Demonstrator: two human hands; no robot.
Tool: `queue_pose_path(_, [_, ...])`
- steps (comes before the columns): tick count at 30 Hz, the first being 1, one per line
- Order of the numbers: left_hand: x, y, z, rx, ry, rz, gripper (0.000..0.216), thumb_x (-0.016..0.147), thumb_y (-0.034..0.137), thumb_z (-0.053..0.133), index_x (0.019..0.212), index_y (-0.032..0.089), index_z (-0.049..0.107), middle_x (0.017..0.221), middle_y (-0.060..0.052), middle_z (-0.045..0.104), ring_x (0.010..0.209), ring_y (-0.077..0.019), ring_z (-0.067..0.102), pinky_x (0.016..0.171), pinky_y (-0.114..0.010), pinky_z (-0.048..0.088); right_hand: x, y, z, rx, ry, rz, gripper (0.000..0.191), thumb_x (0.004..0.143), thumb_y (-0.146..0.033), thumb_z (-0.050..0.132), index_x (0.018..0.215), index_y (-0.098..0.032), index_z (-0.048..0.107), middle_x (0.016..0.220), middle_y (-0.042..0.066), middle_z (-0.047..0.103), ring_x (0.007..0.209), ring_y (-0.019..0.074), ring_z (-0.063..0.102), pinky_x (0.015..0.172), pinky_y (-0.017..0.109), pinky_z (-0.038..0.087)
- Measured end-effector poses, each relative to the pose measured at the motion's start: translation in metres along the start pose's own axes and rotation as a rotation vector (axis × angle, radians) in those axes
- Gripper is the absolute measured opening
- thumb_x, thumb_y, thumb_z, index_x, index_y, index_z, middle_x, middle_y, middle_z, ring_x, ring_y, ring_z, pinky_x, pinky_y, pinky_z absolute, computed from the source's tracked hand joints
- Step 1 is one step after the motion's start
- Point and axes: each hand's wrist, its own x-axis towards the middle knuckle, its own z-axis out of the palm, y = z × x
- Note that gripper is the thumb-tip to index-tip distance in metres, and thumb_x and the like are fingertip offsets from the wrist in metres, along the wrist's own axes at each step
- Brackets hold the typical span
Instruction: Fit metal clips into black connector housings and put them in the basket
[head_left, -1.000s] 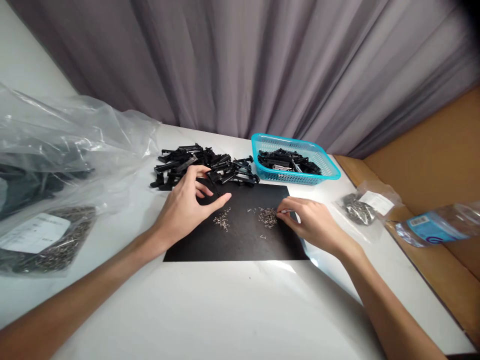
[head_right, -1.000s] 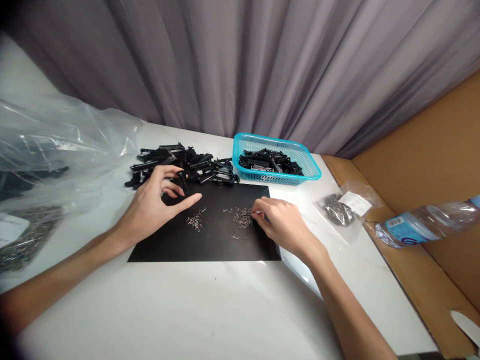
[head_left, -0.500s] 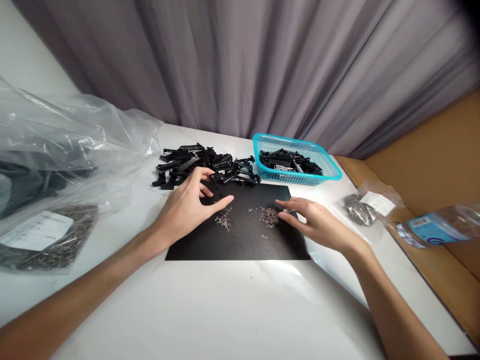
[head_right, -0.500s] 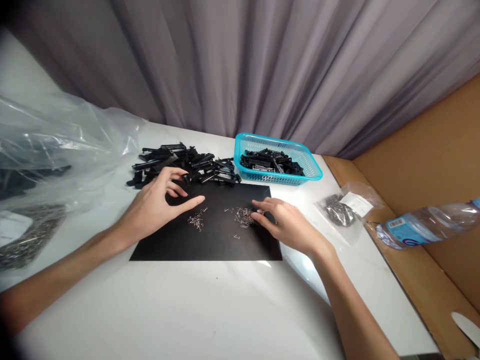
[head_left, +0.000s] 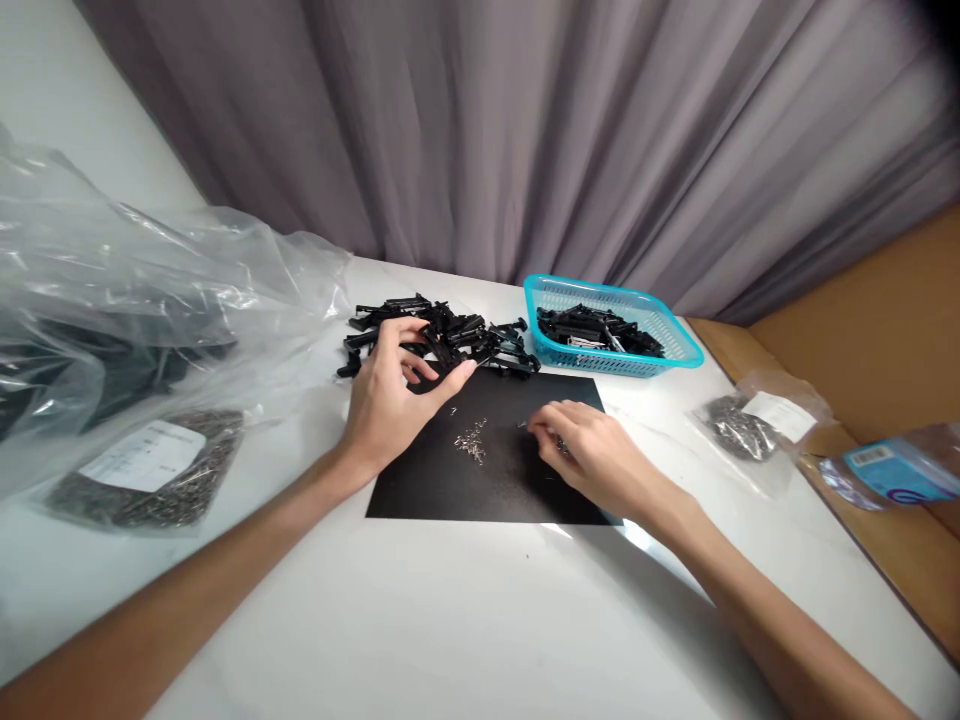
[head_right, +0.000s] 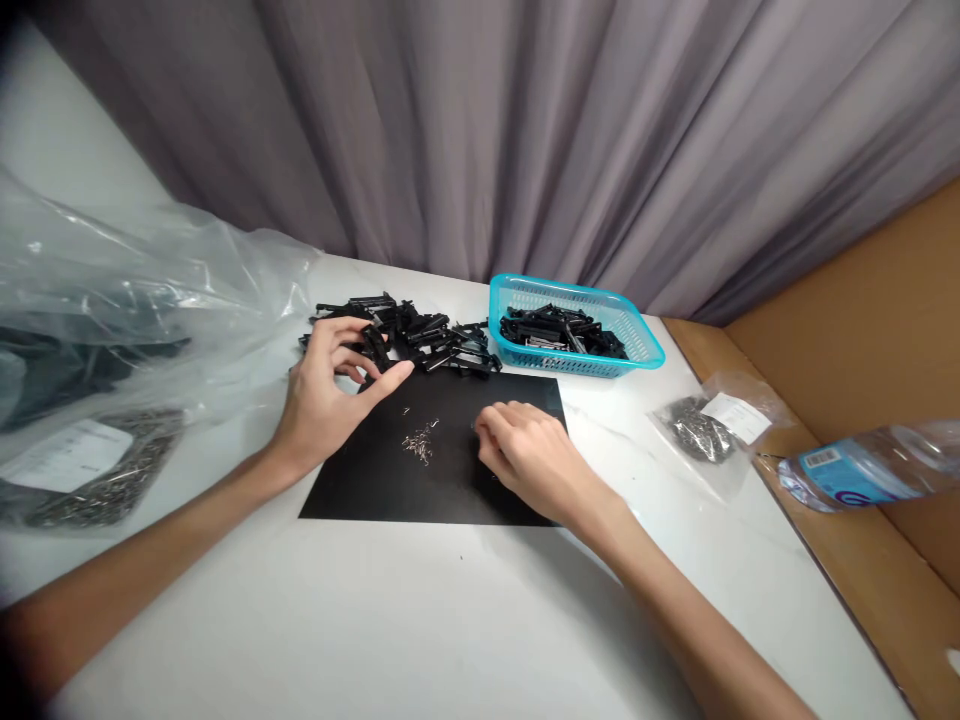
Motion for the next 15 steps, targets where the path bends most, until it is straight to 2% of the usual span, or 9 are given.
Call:
queue_pose_path(3, [0.002,-0.005,0.000,0.001,0.018,-0.018,0.058,0.080,0.051,0.079,0.123,0.024,0.052,0.122,-0.004,0.067,0.076,-0.0139,0.071,0.069,-0.030,0.056,0.026,-0.014,0.013,-0.019,0.001,-0.073,0.040,0.110,-0.041,0.042,0.142,-0.025,0.061,0.114,0.011,0.063,0.096,0.0247,0.065,0.086,0.039,0.053])
queue_pose_path(5, [0.004,-0.008,0.000,0.007,0.025,-0.024,0.058,0.080,0.050,0.079,0.124,0.023,0.052,0.121,-0.005,0.068,0.076,-0.0138,0.071,0.069,-0.029,0.056,0.041,-0.019,0.021,-0.029,-0.022,-0.115,0.044,0.110,-0.045,0.041,0.149,-0.032,0.057,0.118,0.011,0.059,0.098,0.0244,0.063,0.088,0.040,0.053])
queue_pose_path(8, [0.004,-0.010,0.000,0.029,0.033,-0.024,0.058,0.081,0.048,0.079,0.125,0.023,0.051,0.119,-0.004,0.068,0.076,-0.0141,0.071,0.069,-0.029,0.056,0.055,-0.023,0.031,-0.045,-0.033,-0.163,0.044,0.110,-0.044,0.038,0.147,-0.032,0.059,0.117,0.011,0.057,0.100,0.0239,0.061,0.090,0.040,0.052])
queue_pose_path(11, [0.004,-0.009,0.000,0.044,0.035,-0.014,0.057,0.081,0.048,0.079,0.124,0.023,0.051,0.119,-0.004,0.069,0.076,-0.0147,0.071,0.069,-0.030,0.056,0.061,-0.028,0.039,-0.061,0.007,-0.164,0.042,0.108,-0.044,0.046,0.142,-0.027,0.064,0.116,0.012,0.060,0.097,0.0243,0.060,0.089,0.040,0.051])
queue_pose_path(15, [0.003,-0.007,0.000,0.052,0.032,-0.003,0.055,0.080,0.046,0.080,0.122,0.023,0.052,0.126,-0.005,0.068,0.075,-0.0150,0.071,0.070,-0.031,0.056,0.068,-0.031,0.044,-0.039,0.096,-0.070,0.021,0.103,-0.032,0.061,0.111,-0.021,0.076,0.106,0.009,0.068,0.092,0.0237,0.062,0.083,0.037,0.049])
